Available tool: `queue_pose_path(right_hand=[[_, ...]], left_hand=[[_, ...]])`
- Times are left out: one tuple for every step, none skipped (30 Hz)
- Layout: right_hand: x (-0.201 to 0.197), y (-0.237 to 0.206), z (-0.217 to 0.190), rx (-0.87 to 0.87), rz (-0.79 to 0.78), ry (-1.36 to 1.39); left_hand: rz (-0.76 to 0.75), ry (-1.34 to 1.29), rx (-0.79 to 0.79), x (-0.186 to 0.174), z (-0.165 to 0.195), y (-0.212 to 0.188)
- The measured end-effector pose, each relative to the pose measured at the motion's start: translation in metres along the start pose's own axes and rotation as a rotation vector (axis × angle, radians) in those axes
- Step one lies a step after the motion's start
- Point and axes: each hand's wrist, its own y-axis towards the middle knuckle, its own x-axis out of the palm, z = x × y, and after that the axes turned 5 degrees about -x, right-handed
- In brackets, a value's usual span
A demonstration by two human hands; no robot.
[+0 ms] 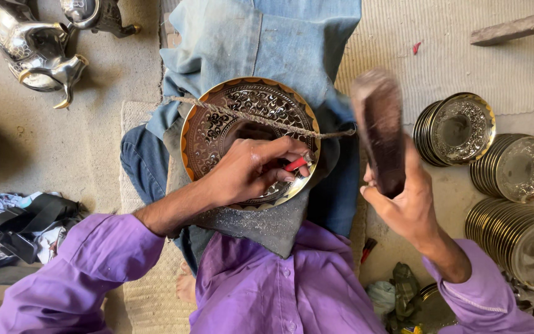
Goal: The person sits on the workshop floor with an engraved brass plate resting on a pad on their lap. They hold a red-handled punch against the plate's decorated surface and repeatedly strike the punch with a wooden mallet, repositioning the punch around the pattern as they work.
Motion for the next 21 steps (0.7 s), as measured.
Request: queue_pose_path(right_hand=[[0.001, -0.001, 0.000, -0.066, -0.065, -0.184], [0.001, -0.003, 0.001, -0.131, -0.129, -0.369], [-0.001, -0.006, 0.004, -0.197, -0.189, -0.556], [0.002, -0.010, 0.010, -0.154, -0.148, -0.438], [0.008, -0.015, 0.018, -0.111, -0.109, -0.318], [0.014, -0.021, 0.027, -0.068, -0.076, -0.196], [0.021, -0.031, 0.035, -0.031, -0.017, -0.133], [0.029, -0.042, 0.044, 0.005, 0.049, -0.071], [0.038, -0.051, 0.055, 0.039, 0.121, -0.012], [0.053, -0.058, 0.068, 0.019, 0.206, 0.089], [0.071, -0.064, 0.080, 0.003, 0.286, 0.189], [0.082, -0.070, 0.090, -0.017, 0.364, 0.290], [0.087, -0.075, 0.096, 0.030, 0.355, 0.229], [0.091, -0.079, 0.099, 0.081, 0.345, 0.168], [0.093, -0.081, 0.100, 0.129, 0.335, 0.109], [0.091, -0.080, 0.099, 0.152, 0.321, 0.125], [0.086, -0.082, 0.093, 0.184, 0.305, 0.140], [0.080, -0.079, 0.086, 0.209, 0.295, 0.152], [0.071, -0.072, 0.080, 0.198, 0.267, 0.097], [0.061, -0.067, 0.073, 0.193, 0.232, 0.044], [0.054, -0.063, 0.063, 0.192, 0.191, -0.008]], left_hand=[[0.006, 0.055, 0.008, 0.000, 0.000, -0.001], [0.009, 0.110, 0.019, 0.000, -0.001, -0.002], [0.040, 0.051, -0.013, 0.001, -0.001, -0.003], [0.068, -0.008, -0.046, 0.003, 0.000, -0.005], [0.098, -0.067, -0.081, 0.005, 0.001, -0.007], [0.157, -0.117, -0.116, 0.008, 0.003, -0.011], [0.217, -0.169, -0.155, 0.011, 0.004, -0.015], [0.273, -0.219, -0.189, 0.014, 0.005, -0.019], [0.335, -0.196, -0.202, 0.017, 0.006, -0.020], [0.396, -0.175, -0.216, 0.021, 0.006, -0.022], [0.458, -0.159, -0.237, 0.025, 0.006, -0.024], [0.486, -0.164, -0.253, 0.027, 0.006, -0.026], [0.513, -0.162, -0.265, 0.029, 0.004, -0.026], [0.538, -0.161, -0.279, 0.030, 0.004, -0.026], [0.537, -0.139, -0.247, 0.032, 0.002, -0.025], [0.537, -0.120, -0.217, 0.035, 0.002, -0.024], [0.534, -0.108, -0.195, 0.039, 0.002, -0.025], [0.537, -0.045, -0.206, 0.041, 0.002, -0.026], [0.542, 0.023, -0.209, 0.042, 0.002, -0.025], [0.549, 0.087, -0.220, 0.044, 0.002, -0.025], [0.555, 0.036, -0.242, 0.045, 0.002, -0.027]])
